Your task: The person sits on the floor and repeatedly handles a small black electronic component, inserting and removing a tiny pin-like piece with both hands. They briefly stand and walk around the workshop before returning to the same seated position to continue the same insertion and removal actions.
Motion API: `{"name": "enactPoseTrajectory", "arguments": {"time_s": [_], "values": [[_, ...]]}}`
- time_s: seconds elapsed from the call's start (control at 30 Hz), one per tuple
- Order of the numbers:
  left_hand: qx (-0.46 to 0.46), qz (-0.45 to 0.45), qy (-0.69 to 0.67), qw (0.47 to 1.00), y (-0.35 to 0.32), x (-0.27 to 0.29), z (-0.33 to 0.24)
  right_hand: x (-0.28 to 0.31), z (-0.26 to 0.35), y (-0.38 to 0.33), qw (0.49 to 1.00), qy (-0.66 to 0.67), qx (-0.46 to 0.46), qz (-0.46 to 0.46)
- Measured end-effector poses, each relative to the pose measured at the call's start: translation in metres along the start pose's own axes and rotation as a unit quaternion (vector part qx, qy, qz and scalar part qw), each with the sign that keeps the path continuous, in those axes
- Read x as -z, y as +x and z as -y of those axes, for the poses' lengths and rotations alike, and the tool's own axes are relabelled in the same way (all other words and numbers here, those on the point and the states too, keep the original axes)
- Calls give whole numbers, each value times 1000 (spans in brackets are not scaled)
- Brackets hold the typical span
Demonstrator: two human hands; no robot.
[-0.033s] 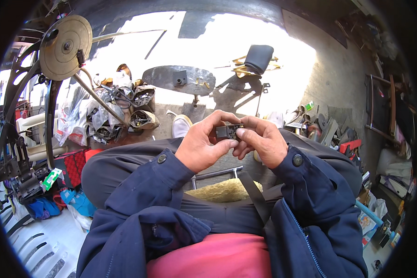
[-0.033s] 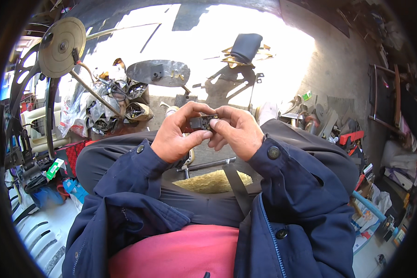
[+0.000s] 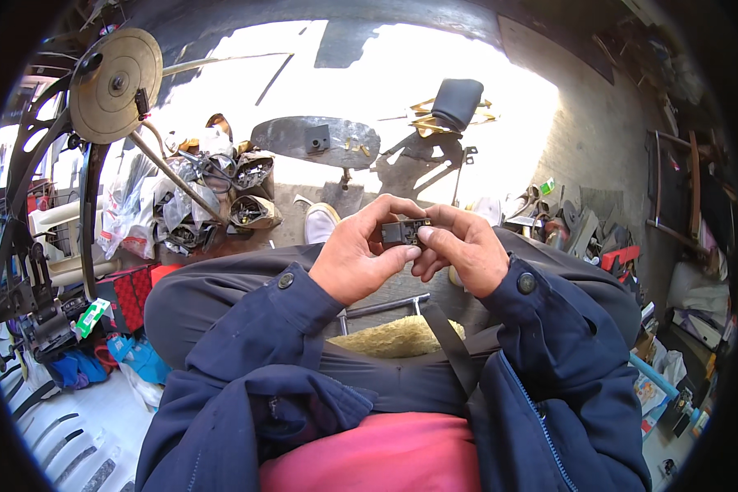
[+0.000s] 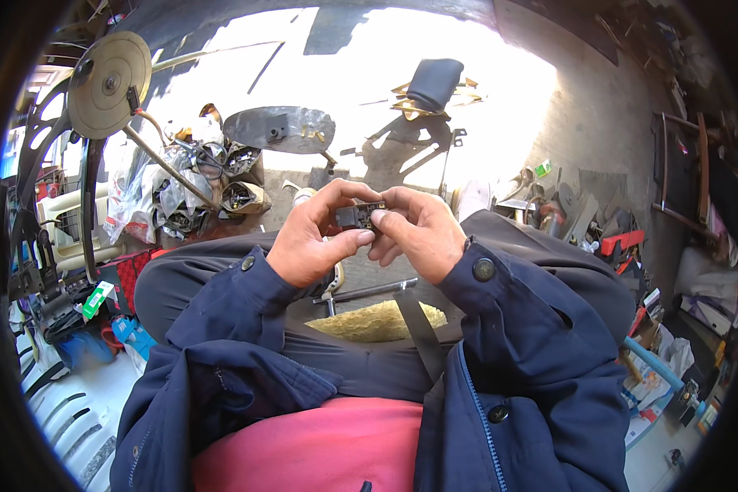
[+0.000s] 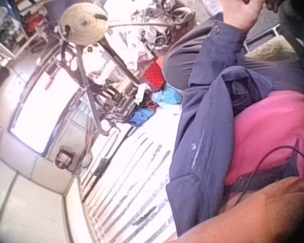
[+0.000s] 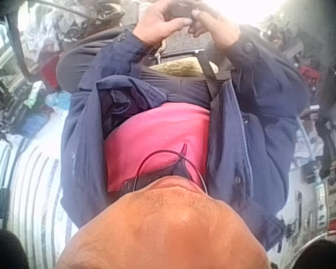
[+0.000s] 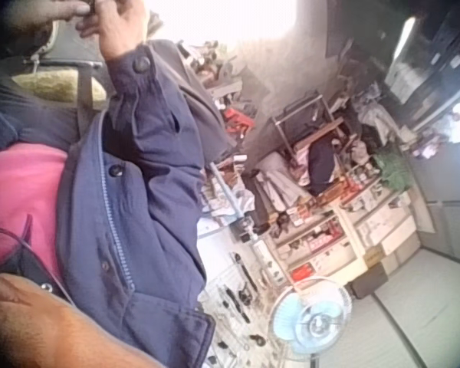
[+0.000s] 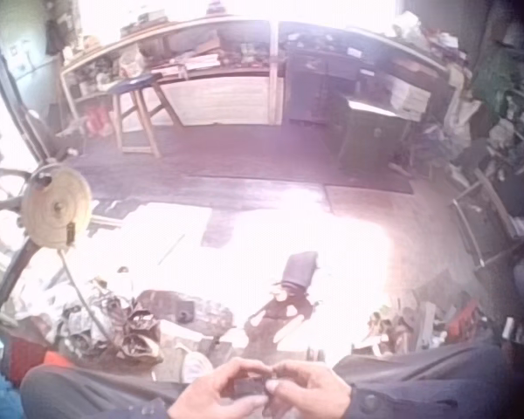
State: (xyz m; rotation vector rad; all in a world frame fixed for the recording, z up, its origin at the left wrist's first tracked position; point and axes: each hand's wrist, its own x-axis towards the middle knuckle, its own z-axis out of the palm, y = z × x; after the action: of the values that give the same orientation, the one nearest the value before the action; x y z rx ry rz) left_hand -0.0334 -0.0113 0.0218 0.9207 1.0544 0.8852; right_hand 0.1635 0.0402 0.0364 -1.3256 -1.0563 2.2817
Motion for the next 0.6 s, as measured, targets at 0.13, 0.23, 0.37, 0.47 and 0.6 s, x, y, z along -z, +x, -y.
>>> {"name": "enactPoseTrajectory", "arguments": {"time_s": [0.13, 0.23, 0.37, 0.47, 0.6], "values": [[29, 16, -7, 999, 1, 3, 0, 2, 0, -2, 1000, -3, 1, 2], [43, 17, -34, 998, 2, 3, 1, 3, -1, -2, 1000, -5, 2, 12], [52, 13, -49, 997, 3, 2, 4, 5, -3, -3, 999, -8, 15, 28], [61, 9, -42, 997, 4, 2, 6, 6, -6, -3, 999, -16, 16, 40], [60, -6, 3, 998, 5, 1, 8, 6, -11, -1, 999, -22, 3, 47]]}}
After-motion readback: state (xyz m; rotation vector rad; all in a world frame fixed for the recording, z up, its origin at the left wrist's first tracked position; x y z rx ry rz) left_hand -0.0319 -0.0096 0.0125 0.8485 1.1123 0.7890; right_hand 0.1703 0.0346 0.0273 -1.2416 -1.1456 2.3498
